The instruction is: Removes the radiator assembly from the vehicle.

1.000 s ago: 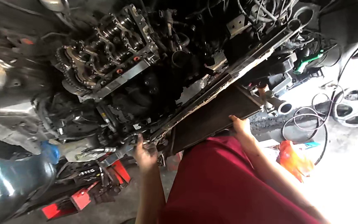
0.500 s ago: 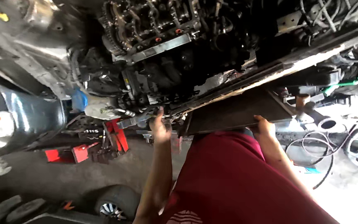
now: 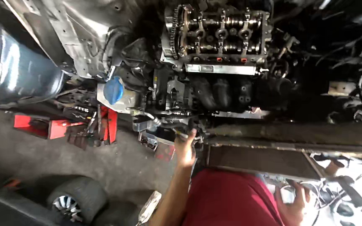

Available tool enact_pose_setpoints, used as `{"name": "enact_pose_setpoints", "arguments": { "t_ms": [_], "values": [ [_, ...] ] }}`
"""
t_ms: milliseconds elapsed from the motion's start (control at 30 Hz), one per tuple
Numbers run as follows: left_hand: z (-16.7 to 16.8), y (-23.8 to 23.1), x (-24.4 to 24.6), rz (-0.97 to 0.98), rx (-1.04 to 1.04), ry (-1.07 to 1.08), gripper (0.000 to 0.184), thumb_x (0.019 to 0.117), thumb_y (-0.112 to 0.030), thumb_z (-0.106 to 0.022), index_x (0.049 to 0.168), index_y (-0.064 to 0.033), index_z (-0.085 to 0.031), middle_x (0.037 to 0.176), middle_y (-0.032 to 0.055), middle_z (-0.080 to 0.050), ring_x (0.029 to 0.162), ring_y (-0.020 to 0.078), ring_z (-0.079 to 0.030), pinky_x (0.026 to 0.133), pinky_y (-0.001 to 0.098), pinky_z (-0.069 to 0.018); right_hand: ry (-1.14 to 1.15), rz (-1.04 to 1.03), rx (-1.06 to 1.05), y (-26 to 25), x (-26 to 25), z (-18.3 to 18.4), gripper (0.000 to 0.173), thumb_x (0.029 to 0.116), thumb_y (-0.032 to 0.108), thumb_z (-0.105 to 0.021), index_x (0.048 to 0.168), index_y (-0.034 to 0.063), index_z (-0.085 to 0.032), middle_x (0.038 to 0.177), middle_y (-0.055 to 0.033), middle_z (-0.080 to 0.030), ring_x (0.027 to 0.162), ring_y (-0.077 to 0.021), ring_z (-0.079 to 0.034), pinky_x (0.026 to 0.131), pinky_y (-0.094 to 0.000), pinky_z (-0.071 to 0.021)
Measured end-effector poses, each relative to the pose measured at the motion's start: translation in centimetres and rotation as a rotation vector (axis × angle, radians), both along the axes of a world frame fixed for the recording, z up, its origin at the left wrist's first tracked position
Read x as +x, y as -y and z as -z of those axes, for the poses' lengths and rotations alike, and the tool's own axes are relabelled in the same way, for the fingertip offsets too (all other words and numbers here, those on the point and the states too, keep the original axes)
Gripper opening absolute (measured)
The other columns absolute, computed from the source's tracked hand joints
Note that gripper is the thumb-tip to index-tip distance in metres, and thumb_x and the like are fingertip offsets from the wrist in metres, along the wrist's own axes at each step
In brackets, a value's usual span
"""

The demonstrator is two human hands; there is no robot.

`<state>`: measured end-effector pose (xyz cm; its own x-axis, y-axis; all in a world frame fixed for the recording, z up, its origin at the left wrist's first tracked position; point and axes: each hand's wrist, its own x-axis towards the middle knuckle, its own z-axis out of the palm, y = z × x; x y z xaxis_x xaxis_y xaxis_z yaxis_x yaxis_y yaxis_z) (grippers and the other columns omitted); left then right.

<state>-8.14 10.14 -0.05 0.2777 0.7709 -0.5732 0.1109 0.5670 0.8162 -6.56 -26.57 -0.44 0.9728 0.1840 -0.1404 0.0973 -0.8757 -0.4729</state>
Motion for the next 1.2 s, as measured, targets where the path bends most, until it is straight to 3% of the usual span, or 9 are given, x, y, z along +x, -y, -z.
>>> {"name": "enact_pose_setpoints", "arguments": {
  "t_ms": [67, 133, 233, 300, 400, 567, 900, 1000, 1200],
  "values": [
    [-0.4, 0.1, 0.1, -0.021, -0.012, -0.032, 0.04, 0.0878, 0.004, -0.067, 0.124, 0.0026, -0.05, 0.1, 0.0077, -0.066, 0.085, 0.0118, -0.068, 0.075, 0.0303, -0.0612, -0.044, -0.315, -0.13, -1.7, 1.1, -0.1, 0.061, 0.0776, 0.035, -0.07, 0.128, 0.0003, -0.067, 0.131, -0.0353, -0.059, 0.124, -0.0602, -0.052, 0.101, -0.0737, -0.0368],
    [-0.7, 0.1, 0.1, -0.031, -0.023, -0.041, 0.045, 0.0842, 0.004, -0.067, 0.125, 0.0017, -0.048, 0.098, 0.0062, -0.067, 0.085, 0.0104, -0.069, 0.075, 0.0288, -0.0623, -0.204, -0.525, -0.23, -4.5, 3.0, 0.0, 0.071, 0.0716, 0.014, -0.079, 0.139, 0.0026, -0.061, 0.144, -0.0368, -0.051, 0.134, -0.0631, -0.043, 0.109, -0.0769, -0.0295],
    [-0.6, 0.1, 0.1, -0.06, -0.038, -0.049, 0.056, 0.0757, 0.0, -0.073, 0.125, 0.0006, -0.047, 0.099, 0.0042, -0.069, 0.086, 0.0099, -0.071, 0.077, 0.029, -0.0631, -0.312, -0.65, -0.354, -6.9, 5.0, 2.3, 0.052, 0.0712, -0.01, -0.076, 0.122, 0.0001, -0.071, 0.121, -0.0348, -0.066, 0.117, -0.0585, -0.06, 0.1, -0.0771, -0.0394],
    [-0.5, 0.0, 0.1, -0.068, -0.037, -0.043, 0.06, 0.0729, -0.002, -0.077, 0.125, 0.0012, -0.048, 0.1, 0.0045, -0.07, 0.09, 0.0108, -0.072, 0.081, 0.0302, -0.0632, -0.418, -0.655, -0.376, -7.1, 5.3, 3.8, 0.036, 0.0775, -0.009, -0.072, 0.113, -0.0017, -0.074, 0.108, -0.0319, -0.07, 0.105, -0.0549, -0.066, 0.091, -0.0763, -0.0455],
    [-0.4, -0.1, 0.0, -0.06, -0.016, -0.016, 0.061, 0.0704, -0.003, -0.082, 0.122, 0.0015, -0.05, 0.098, 0.0037, -0.072, 0.089, 0.0106, -0.072, 0.082, 0.0298, -0.0629, -0.661, -0.622, -0.439, -6.9, 5.4, 4.2, 0.033, 0.0897, 0.001, -0.063, 0.121, -0.0024, -0.071, 0.119, -0.0308, -0.069, 0.116, -0.053, -0.063, 0.096, -0.0721, -0.046],
    [-0.8, -0.4, 0.0, -0.034, -0.023, -0.013, 0.059, 0.0723, -0.005, -0.082, 0.121, 0.0035, -0.05, 0.097, 0.0042, -0.072, 0.09, 0.0099, -0.072, 0.084, 0.0283, -0.062, -0.471, -0.789, -0.345, -7.2, 6.2, 2.6, 0.037, 0.0783, -0.011, -0.067, 0.114, -0.0038, -0.075, 0.109, -0.0272, -0.074, 0.101, -0.0506, -0.071, 0.083, -0.0674, -0.0548],
    [-0.9, -0.3, -0.3, -0.023, -0.048, -0.02, 0.059, 0.0739, -0.004, -0.079, 0.123, 0.0046, -0.048, 0.097, 0.0049, -0.072, 0.09, 0.0095, -0.072, 0.084, 0.0266, -0.0613, -0.314, -0.89, -0.244, -6.0, 6.0, 3.8, 0.045, 0.0709, -0.007, -0.067, 0.114, -0.0011, -0.077, 0.104, -0.0218, -0.077, 0.089, -0.046, -0.074, 0.073, -0.0635, -0.0565],
    [-0.7, -0.2, -0.2, -0.045, -0.035, 0.008, 0.053, 0.074, -0.002, -0.078, 0.119, 0.0026, -0.049, 0.095, 0.0034, -0.072, 0.088, 0.0092, -0.071, 0.083, 0.0269, -0.0614, -0.256, -0.925, -0.256, -5.1, 5.4, 4.7, 0.047, 0.0737, -0.002, -0.069, 0.12, 0.0002, -0.075, 0.114, -0.0212, -0.075, 0.099, -0.0462, -0.073, 0.082, -0.063, -0.0558],
    [-1.1, -0.1, 0.4, -0.084, -0.054, 0.03, 0.045, 0.0769, 0.006, -0.07, 0.116, 0.0018, -0.049, 0.091, 0.004, -0.07, 0.084, 0.0095, -0.071, 0.079, 0.0269, -0.0617, -0.129, -0.855, -0.339, -7.1, 3.3, 4.9, 0.041, 0.0801, -0.002, -0.067, 0.121, -0.0022, -0.072, 0.122, -0.0261, -0.07, 0.112, -0.049, -0.068, 0.096, -0.0632, -0.0515]
  ]
}}
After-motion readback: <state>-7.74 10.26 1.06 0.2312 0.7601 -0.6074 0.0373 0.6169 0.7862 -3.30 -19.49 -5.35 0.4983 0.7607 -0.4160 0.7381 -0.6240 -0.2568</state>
